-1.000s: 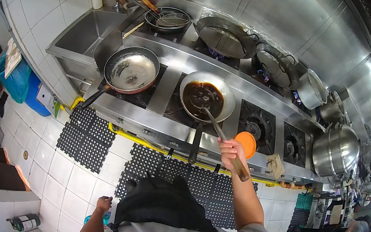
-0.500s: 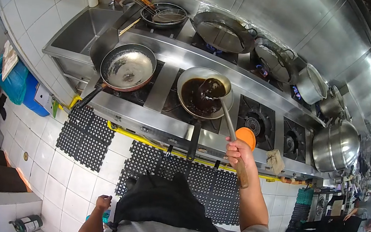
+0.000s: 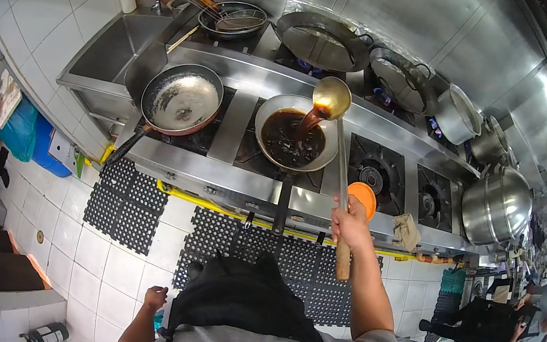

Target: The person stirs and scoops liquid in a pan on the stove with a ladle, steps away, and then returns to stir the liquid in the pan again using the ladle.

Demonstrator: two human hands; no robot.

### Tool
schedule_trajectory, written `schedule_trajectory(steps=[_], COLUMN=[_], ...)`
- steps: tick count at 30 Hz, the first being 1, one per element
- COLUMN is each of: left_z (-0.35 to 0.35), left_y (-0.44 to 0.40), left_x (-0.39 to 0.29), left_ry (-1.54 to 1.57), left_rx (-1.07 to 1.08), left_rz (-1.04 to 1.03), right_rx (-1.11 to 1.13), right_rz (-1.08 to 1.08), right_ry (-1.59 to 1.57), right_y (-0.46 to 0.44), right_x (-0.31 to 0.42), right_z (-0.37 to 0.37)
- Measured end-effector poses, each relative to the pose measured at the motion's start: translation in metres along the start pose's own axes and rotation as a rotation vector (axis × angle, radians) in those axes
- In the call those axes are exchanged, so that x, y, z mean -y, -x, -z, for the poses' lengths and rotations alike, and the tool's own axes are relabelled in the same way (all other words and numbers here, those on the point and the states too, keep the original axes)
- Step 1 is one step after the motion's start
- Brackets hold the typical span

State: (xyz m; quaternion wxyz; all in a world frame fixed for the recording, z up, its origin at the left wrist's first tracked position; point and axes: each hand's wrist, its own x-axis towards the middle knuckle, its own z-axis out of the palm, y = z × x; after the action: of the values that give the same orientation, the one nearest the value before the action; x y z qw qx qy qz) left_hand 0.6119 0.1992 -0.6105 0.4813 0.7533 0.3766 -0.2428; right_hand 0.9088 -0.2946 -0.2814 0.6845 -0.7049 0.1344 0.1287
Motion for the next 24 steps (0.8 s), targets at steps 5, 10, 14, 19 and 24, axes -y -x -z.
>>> schedule_trajectory(steps=[5, 10, 14, 19, 24], left_z=[0.0, -0.017, -0.047, -0.106, -0.156], left_y=[0.001, -0.017, -0.018, 0.012, 0.038], left_x=[-0.005, -0.037, -0.145, -0.294, -0.385], left_ry=[-0.015, 0.269, 0.438, 0.384, 0.462], left_rx=[-0.007, -0.014, 0.174, 0.484, 0.699], left_rz=[-0.011, -0.058, -0.302, -0.452, -0.368], right_rx=[-0.093, -0.218, -0.196, 0.044, 0.449], right_rz=[0.064, 0.124, 0.055, -0.236, -0.543], right_ry=[0.327, 0.621, 0.609, -0.109, -0.868], right_y=[-0.011, -0.036, -0.046, -0.053, -0.061], right_x=[-0.012, -0.038, -0.044, -0.046, -0.039], right_z=[-0.006, -0.006, -0.01, -0.016, 0.006])
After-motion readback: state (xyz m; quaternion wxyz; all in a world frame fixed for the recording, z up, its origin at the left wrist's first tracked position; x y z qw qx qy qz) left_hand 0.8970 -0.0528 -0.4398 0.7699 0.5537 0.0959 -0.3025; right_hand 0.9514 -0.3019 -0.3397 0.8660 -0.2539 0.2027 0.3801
